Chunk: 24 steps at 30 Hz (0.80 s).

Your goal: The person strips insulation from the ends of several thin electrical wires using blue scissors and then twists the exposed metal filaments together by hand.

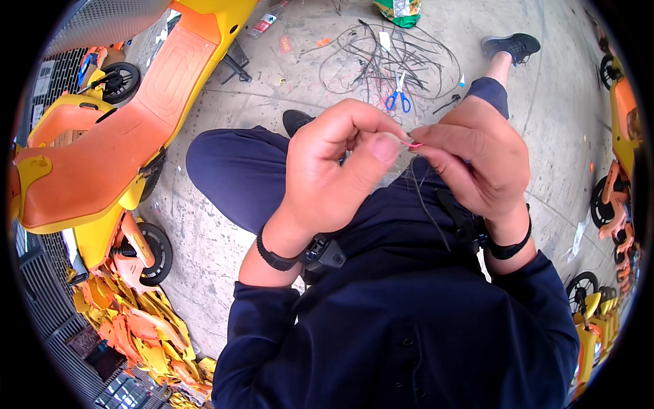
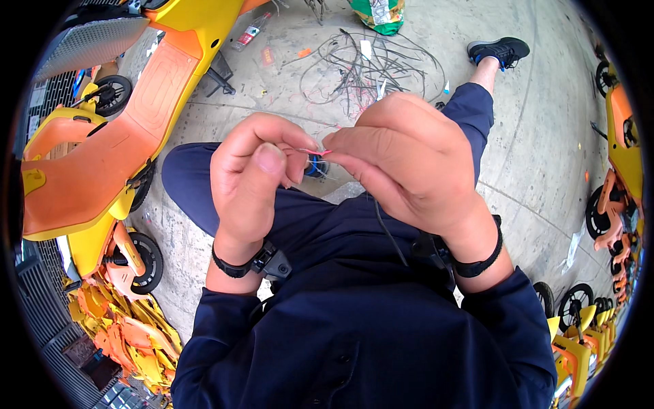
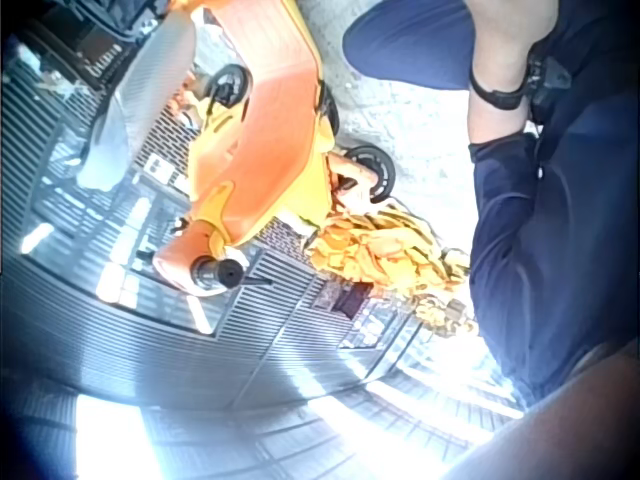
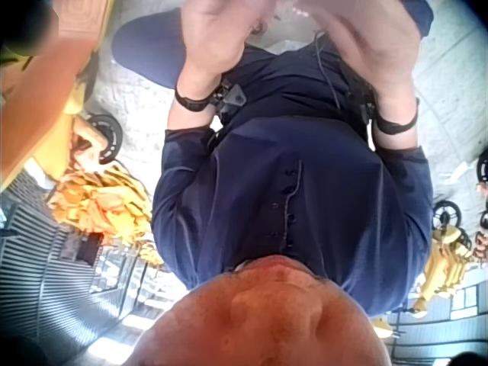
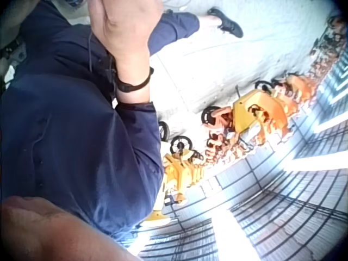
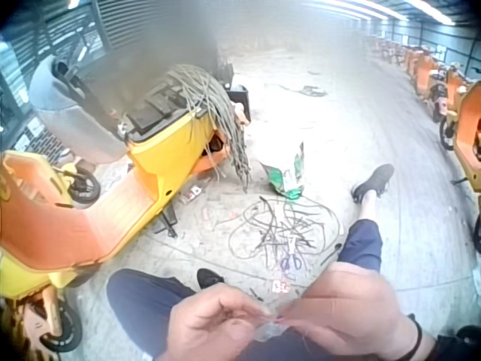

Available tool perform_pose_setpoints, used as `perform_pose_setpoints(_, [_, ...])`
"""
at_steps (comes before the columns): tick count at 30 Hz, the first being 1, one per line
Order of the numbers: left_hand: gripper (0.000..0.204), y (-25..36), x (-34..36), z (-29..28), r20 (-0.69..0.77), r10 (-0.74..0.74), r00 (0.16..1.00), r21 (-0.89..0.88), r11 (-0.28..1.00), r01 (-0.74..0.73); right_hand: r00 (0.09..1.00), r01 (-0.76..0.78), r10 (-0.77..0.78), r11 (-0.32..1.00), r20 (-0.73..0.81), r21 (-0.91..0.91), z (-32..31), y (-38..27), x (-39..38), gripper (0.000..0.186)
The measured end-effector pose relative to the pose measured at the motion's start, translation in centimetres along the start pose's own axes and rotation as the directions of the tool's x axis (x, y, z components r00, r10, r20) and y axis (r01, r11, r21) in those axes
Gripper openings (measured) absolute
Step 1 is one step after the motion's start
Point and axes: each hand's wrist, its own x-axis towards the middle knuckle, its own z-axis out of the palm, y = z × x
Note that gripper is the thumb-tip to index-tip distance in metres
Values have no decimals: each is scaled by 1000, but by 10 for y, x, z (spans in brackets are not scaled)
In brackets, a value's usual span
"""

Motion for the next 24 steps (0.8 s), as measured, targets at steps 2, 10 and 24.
perform_pose_setpoints(2, [5, -2, 1, -2, 71, 56, 996, 232, 970, -71, 1000, 27, -27, 1000, 6, -5, 3, 1, 0, 22])
perform_pose_setpoints(10, [13, 0, 2, 1, 21, -132, 991, -82, 988, 133, 999, -35, 37, 996, -17, 87, 2, 2, -1, 17])
perform_pose_setpoints(24, [29, -11, 8, -19, 37, -184, 982, 12, 983, 183, 767, -576, 603, 498, 218, 648, 0, 16, -10, 11])
